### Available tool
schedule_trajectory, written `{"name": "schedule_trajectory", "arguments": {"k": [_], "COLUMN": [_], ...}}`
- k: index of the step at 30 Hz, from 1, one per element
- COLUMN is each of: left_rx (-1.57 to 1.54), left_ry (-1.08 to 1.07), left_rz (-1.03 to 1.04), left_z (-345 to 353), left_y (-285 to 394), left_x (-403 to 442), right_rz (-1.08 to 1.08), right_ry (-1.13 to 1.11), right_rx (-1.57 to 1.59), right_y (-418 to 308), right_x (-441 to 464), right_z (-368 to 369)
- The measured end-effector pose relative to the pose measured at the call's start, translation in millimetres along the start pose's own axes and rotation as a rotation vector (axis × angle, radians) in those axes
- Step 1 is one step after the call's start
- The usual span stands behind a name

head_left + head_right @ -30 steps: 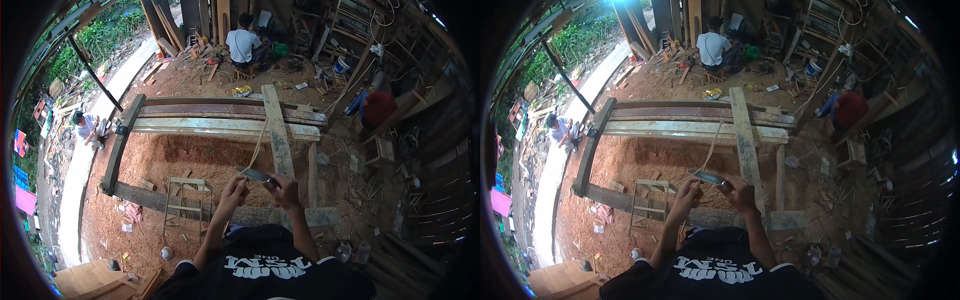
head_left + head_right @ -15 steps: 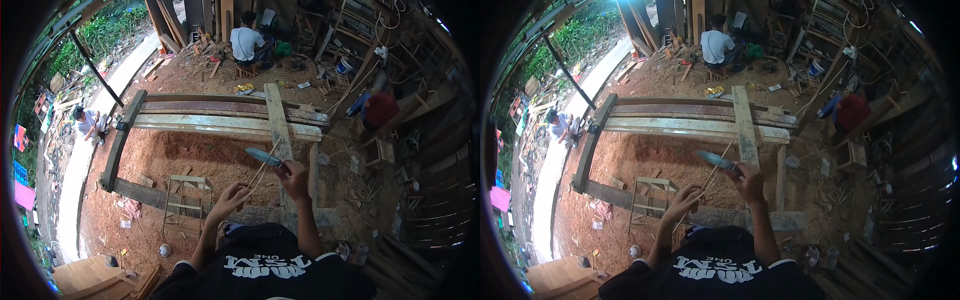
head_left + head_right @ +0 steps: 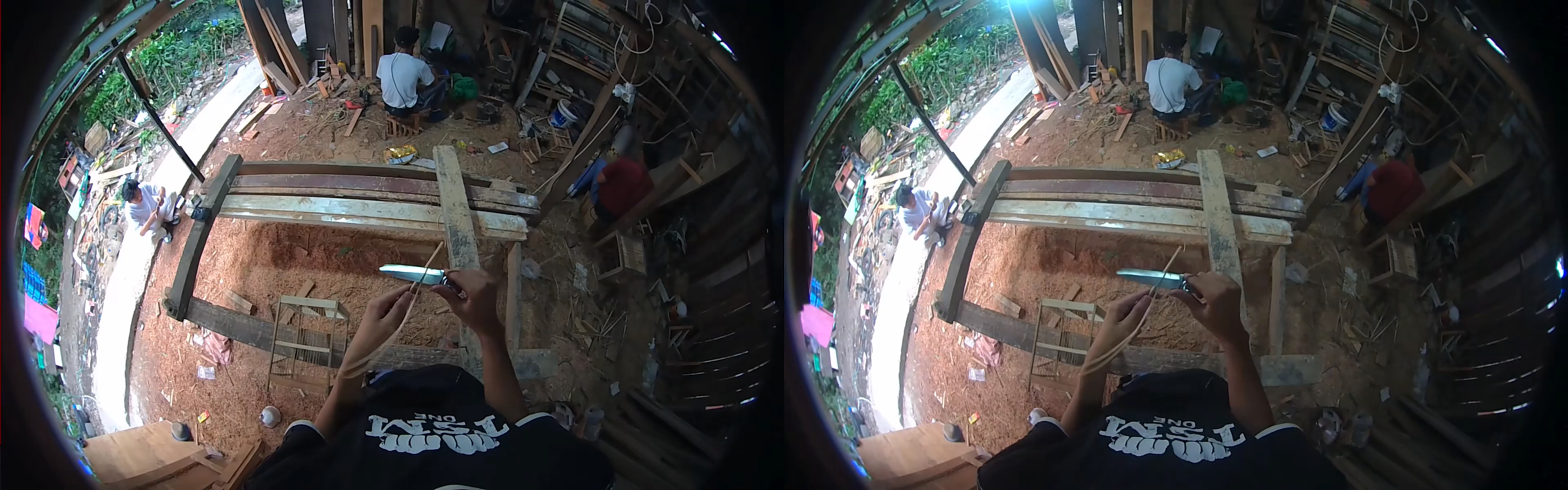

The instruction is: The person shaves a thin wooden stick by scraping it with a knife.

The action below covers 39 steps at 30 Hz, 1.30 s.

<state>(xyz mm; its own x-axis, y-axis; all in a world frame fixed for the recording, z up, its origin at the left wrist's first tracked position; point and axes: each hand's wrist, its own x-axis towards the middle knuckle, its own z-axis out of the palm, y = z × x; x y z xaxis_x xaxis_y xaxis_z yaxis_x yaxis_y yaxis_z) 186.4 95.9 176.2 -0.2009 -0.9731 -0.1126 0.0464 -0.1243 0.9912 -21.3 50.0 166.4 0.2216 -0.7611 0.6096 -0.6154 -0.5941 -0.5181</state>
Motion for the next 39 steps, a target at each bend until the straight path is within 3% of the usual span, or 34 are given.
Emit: {"name": "schedule_trajectory", "arguments": {"k": [8, 11, 13, 16, 19, 22, 27, 30, 33, 34, 39], "left_rx": [-0.061, -0.035, -0.078, -0.204, -0.361, -0.465, -0.498, -0.387, -0.245, -0.252, -0.153], "left_ry": [0.068, 0.143, 0.201, 0.231, 0.156, 0.099, 0.050, 0.070, 0.015, -0.018, -0.092], "left_rz": [-0.084, -0.107, -0.207, -0.235, -0.237, -0.254, -0.231, -0.287, -0.278, -0.264, -0.247], "left_z": [-18, -35, -55, -71, -63, -49, -42, -29, -19, -17, -18], "left_y": [-11, -15, -17, -25, -24, -14, -31, -26, -41, -43, -40], "left_x": [18, 16, 8, 14, 32, 57, 78, 85, 91, 92, 87], "right_rz": [-0.038, 0.230, 0.614, 0.592, 0.545, 0.570, 0.719, 0.754, 0.687, 0.731, 0.715], "right_ry": [-0.008, 0.128, 0.291, 0.124, 0.025, 0.086, -0.156, -0.231, -0.157, -0.237, -0.119], "right_rx": [-0.078, -0.016, -0.112, -0.255, -0.140, 0.025, 0.338, 0.594, 0.904, 0.901, 0.928], "right_y": [20, 49, 127, 123, 93, 75, 52, 52, 34, 44, 57], "right_x": [17, 12, -13, -10, -7, -3, 9, 8, 24, 17, 26], "right_z": [19, 18, 16, -6, 26, 62, 70, 82, 79, 80, 62]}}
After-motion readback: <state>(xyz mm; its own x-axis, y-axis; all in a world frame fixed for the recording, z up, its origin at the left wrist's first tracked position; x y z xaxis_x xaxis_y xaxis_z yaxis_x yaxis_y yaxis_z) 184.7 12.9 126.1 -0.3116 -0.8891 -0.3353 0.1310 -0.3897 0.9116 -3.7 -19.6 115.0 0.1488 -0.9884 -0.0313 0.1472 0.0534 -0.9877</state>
